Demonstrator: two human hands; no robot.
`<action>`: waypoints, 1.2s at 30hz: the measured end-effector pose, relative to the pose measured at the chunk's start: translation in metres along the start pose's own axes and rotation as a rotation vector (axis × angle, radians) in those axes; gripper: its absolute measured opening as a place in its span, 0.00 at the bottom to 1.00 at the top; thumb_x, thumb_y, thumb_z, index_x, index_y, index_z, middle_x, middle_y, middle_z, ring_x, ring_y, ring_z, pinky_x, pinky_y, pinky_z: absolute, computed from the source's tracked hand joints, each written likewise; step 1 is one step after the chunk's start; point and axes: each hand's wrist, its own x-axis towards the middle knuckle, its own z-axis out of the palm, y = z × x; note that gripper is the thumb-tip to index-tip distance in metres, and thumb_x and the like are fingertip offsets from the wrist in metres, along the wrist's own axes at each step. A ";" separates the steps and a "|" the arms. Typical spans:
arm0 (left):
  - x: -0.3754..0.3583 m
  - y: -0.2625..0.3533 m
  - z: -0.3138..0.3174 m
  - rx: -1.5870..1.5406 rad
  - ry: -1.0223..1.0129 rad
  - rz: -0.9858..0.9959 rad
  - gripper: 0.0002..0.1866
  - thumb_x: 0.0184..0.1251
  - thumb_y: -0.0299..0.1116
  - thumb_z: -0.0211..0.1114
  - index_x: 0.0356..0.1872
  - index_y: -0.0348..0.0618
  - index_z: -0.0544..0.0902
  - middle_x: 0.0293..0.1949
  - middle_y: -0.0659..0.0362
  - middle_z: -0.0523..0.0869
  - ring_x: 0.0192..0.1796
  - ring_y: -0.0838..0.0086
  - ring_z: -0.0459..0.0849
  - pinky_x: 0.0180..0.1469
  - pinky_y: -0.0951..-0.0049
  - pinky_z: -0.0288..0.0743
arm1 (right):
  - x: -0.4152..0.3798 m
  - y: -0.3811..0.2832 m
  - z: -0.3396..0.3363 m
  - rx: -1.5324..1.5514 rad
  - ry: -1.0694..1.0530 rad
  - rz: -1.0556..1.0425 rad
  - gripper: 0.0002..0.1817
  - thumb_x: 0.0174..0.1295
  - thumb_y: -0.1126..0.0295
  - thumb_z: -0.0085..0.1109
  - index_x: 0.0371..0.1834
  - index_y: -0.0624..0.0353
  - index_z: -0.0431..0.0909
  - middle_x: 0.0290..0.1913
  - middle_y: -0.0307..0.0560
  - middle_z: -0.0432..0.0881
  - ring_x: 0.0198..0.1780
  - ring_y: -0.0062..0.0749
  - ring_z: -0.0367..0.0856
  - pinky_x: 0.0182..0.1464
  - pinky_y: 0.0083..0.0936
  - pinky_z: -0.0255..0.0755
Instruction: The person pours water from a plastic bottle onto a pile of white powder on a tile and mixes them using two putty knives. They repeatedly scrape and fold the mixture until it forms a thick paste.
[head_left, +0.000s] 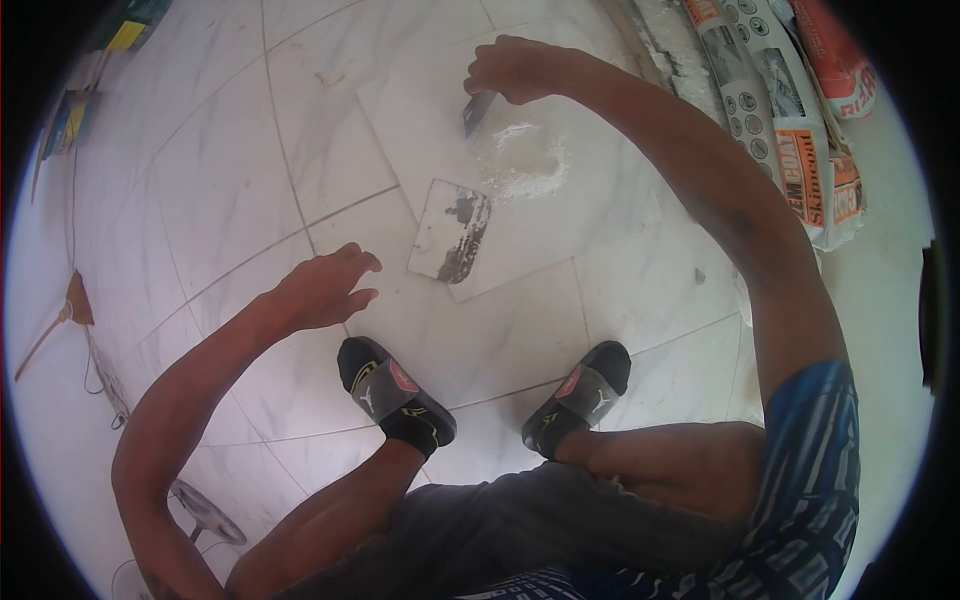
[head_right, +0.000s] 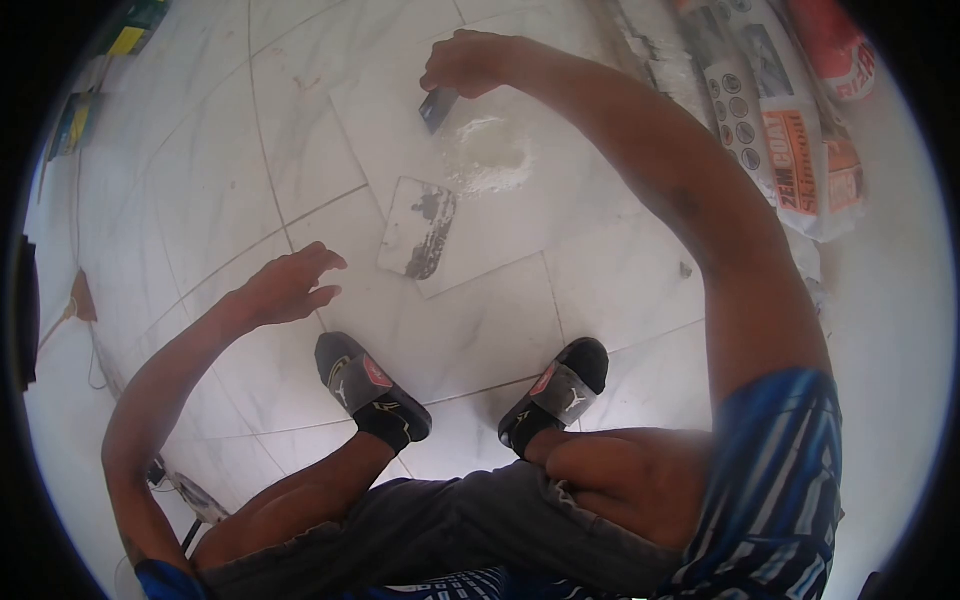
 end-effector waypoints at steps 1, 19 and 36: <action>0.000 0.000 0.000 0.005 0.000 0.007 0.19 0.72 0.39 0.61 0.60 0.44 0.76 0.53 0.52 0.78 0.47 0.58 0.85 0.52 0.59 0.78 | -0.004 0.002 0.000 -0.021 -0.004 0.006 0.18 0.55 0.80 0.59 0.49 0.50 0.80 0.41 0.38 0.81 0.54 0.35 0.77 0.50 0.35 0.73; 0.023 0.014 -0.019 0.079 0.016 0.119 0.19 0.72 0.41 0.61 0.59 0.43 0.77 0.53 0.50 0.78 0.50 0.54 0.84 0.53 0.55 0.77 | -0.104 -0.005 0.000 0.278 -0.182 0.545 0.22 0.56 0.77 0.56 0.56 0.55 0.80 0.49 0.51 0.84 0.56 0.50 0.82 0.54 0.43 0.77; 0.052 0.013 -0.017 0.154 0.046 0.205 0.18 0.71 0.40 0.61 0.58 0.44 0.77 0.51 0.51 0.80 0.51 0.55 0.82 0.54 0.57 0.76 | -0.185 0.005 0.052 0.821 -0.066 0.892 0.17 0.58 0.68 0.65 0.48 0.66 0.80 0.45 0.54 0.82 0.50 0.45 0.84 0.45 0.39 0.82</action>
